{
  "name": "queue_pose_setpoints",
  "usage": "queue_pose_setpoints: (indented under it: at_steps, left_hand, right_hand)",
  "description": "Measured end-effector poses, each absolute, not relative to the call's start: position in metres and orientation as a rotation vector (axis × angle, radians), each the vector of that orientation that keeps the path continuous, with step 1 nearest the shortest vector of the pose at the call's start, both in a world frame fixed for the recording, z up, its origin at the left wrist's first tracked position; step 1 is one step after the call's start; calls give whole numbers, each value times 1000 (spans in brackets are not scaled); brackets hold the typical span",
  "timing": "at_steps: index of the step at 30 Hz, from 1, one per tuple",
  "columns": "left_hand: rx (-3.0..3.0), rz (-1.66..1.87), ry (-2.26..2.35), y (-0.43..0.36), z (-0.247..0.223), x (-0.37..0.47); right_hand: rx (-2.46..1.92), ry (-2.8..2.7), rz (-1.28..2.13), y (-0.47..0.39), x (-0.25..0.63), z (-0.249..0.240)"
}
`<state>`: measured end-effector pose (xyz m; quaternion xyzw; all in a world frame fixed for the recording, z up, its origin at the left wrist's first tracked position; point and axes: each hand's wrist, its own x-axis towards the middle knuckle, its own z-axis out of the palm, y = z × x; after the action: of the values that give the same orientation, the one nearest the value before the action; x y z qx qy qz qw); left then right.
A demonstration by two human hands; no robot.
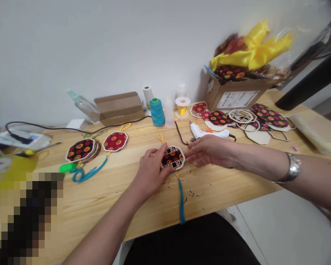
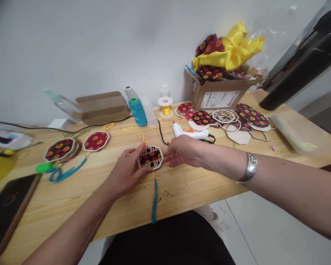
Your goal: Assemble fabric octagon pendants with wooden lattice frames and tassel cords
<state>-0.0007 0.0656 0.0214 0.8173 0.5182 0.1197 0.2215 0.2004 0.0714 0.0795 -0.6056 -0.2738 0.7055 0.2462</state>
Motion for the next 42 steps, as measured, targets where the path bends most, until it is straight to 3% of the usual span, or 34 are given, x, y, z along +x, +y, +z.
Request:
queue_pose_setpoints:
  at_steps: [21,25,28,30,42]
  left_hand:
    - [2111,338,1487,21,22,-34]
    - [2111,361,1473,16,19,-37]
    - [2114,356,1485,15,19,-35]
    - [2116,349,1490,15,20,-35]
    - [2132,379,1506,14,17,-35]
  right_hand:
    - [-1523,-966,2095,46,186,64]
    - [-1575,-1697,1607,44,185,50]
    - [-1309,-2198,1066,41,180,40]
    - [-1177,-2355,889,40,176,37]
    - [-1064,-2540,731,47,167,32]
